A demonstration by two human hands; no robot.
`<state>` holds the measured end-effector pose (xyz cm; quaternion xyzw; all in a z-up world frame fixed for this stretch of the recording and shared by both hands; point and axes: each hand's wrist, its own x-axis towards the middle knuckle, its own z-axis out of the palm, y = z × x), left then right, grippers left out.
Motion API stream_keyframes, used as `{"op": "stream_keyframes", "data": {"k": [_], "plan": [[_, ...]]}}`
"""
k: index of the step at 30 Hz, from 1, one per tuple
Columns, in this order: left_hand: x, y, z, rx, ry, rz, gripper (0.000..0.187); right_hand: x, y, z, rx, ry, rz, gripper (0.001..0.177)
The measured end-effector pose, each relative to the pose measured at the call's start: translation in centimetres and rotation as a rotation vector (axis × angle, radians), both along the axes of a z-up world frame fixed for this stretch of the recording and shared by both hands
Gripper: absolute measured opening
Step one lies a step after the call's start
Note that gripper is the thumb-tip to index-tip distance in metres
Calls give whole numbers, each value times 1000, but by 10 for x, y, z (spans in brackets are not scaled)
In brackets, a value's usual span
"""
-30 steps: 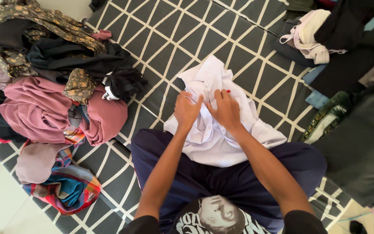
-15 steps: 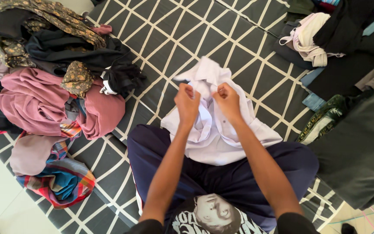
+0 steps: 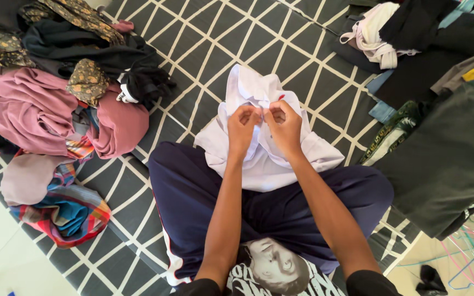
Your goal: The person folds several items of clothing on a bed, including a striped garment, a gray shirt, a pair of black leggings, and a white shirt. They smooth out the fabric by hand and fold each item into a compact rectangle before setting them aside.
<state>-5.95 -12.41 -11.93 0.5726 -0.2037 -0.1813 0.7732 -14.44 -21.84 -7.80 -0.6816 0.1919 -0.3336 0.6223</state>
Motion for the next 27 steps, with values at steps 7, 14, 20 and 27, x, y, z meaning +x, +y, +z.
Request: {"op": "stream_keyframes", "data": {"k": [7,14,20,27], "plan": [[-2,-1,-3,36,-9,76,18,-5,6,1,-129,-77,60,8],[-8,-1,-4,21,-35,86,18,2,9,-10,-212,-27,-92,9],[-19,-6,15,107,-65,261,15,4,15,-5,-236,-49,-125,12],[-9,-4,6,130,-85,150,10,-2,19,5,-331,-16,-127,9]]}}
